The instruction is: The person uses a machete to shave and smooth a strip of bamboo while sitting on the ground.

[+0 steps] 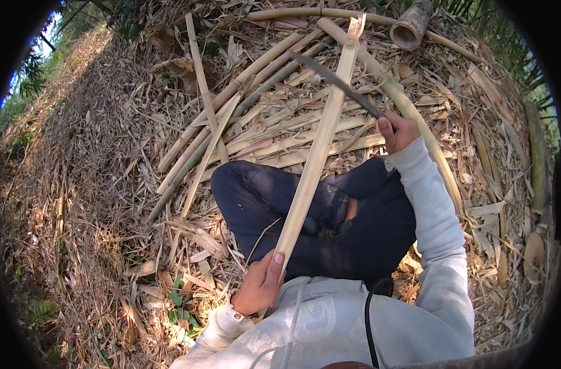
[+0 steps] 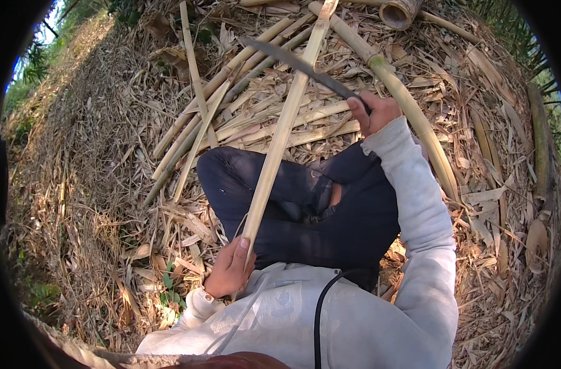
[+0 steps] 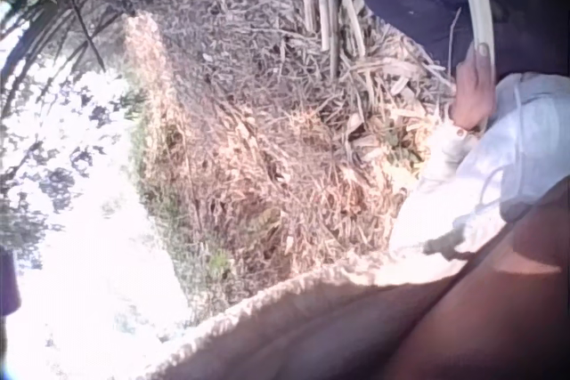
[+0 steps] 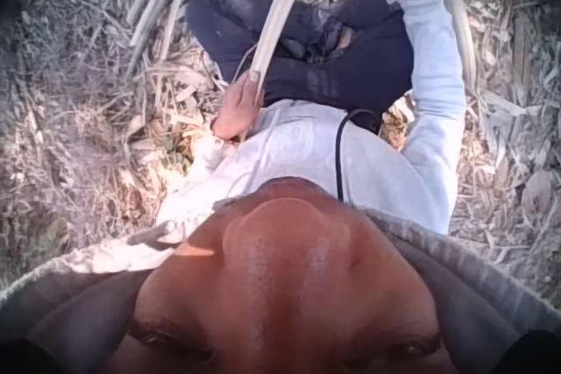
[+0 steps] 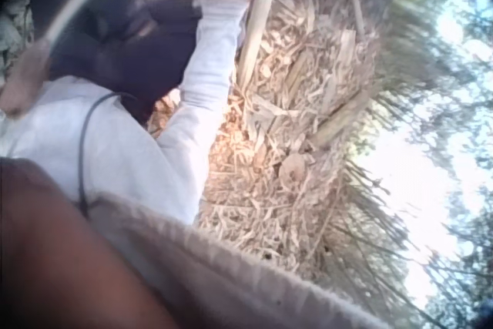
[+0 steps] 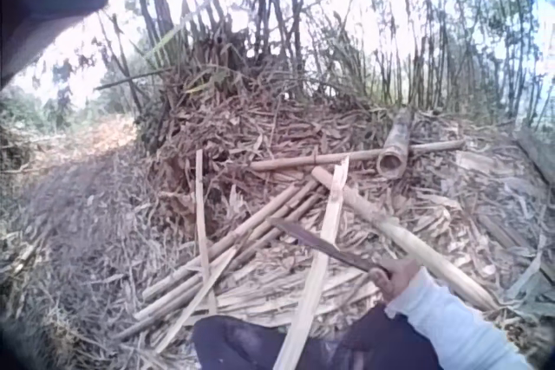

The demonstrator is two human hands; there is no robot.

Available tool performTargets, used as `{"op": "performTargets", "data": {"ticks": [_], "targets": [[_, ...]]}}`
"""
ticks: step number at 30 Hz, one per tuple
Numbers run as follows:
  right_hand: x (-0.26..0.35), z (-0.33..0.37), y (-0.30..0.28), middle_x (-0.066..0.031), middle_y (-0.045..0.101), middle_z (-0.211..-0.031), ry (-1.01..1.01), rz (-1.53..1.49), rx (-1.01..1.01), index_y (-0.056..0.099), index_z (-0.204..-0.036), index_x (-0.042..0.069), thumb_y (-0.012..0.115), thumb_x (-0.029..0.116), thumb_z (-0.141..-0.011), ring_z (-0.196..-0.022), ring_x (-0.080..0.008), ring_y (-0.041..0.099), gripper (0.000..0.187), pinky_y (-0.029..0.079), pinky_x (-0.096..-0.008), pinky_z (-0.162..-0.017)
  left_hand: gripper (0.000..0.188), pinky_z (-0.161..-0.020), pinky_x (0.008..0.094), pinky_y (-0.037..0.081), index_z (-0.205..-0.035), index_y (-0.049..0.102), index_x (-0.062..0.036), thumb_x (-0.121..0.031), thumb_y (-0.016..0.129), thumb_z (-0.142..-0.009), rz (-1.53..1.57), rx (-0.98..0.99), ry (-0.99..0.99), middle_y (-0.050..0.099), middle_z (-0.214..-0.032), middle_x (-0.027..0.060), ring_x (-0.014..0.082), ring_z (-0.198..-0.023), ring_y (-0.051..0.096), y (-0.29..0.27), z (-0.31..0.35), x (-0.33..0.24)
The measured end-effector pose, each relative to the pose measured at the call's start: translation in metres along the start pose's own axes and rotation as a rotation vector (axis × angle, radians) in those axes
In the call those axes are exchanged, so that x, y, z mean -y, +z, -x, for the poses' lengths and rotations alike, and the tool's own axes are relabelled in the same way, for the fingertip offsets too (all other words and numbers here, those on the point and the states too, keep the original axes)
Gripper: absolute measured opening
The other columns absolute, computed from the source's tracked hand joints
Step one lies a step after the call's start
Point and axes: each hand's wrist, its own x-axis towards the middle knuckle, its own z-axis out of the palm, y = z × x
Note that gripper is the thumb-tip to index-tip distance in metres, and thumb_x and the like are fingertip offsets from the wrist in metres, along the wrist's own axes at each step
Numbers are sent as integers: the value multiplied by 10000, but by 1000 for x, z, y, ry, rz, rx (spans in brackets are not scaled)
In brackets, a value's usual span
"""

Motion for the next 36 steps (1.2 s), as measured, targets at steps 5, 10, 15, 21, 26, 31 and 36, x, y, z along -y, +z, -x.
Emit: {"op": "performTargets", "data": {"ticks": [5, 10, 15, 21, 26, 31, 36], "targets": [[0, 0, -8, -166, 546, -557, -3, 108, 162, 612, -780, 51, 511, 609, -921, -550, -375, 589, 584, 473, -431, -530, 415, -497, 338, 430, -1077, 562, 11, -379, 616, -947, -319, -88, 214, 524, -548, 128, 205, -482, 558, 1, -4, 6], [-28, -21, -15, -192, 567, -584, 35, 182, 41, 613, -790, 56, 506, 639, -906, -594, -409, 597, 605, 483, -460, -561, 491, -557, 329, 466, -1159, 553, 29, -381, 670, -915, -190, 1, 84, 604, -625, 96, 153, -566, 583, -3, 5, 17], [-55, -24, -17, -200, 564, -592, 134, 162, -129, 632, -793, 15, 456, 576, -965, -596, -419, 584, 612, 464, -449, -565, 433, -599, 263, 435, -1188, 539, -4, -363, 616, -959, -223, 9, 151, 579, -732, 62, 96, -672, 550, -9, -2, 35], [7, 8, 17, -153, 496, -544, 235, -91, 38, 581, -738, -4, 474, 569, -962, -522, -337, 538, 625, 424, -405, -537, 303, -370, 201, 325, -1065, 421, -57, -359, 416, -1042, 231, 290, 38, 452, -640, 1, 48, -420, 401, -30, -48, 20], [64, 43, 38, -152, 514, -536, 131, -194, 171, 554, -705, 22, 526, 624, -909, -518, -340, 572, 636, 443, -421, -518, 309, -391, 207, 339, -1150, 414, -77, -366, 354, -1058, 474, 259, -79, 477, -840, 58, 70, -484, 392, -26, -64, -4], [117, 76, 38, -140, 581, -536, -30, 17, 370, 575, -714, 55, 617, 677, -811, -529, -340, 638, 631, 500, -419, -479, 248, -403, 210, 342, -1118, 446, -64, -299, 394, -1057, 583, 130, -115, 457, -926, 54, 84, -536, 385, -25, -82, -15], [122, 93, 46, -124, 575, -518, -70, -52, 384, 568, -710, 54, 626, 666, -812, -499, -332, 628, 623, 499, -421, -462, 163, -400, 221, 355, -1069, 450, -70, -229, 459, -1032, 611, 150, -114, 489, -832, 32, 76, -546, 434, -25, -73, -21]]}}
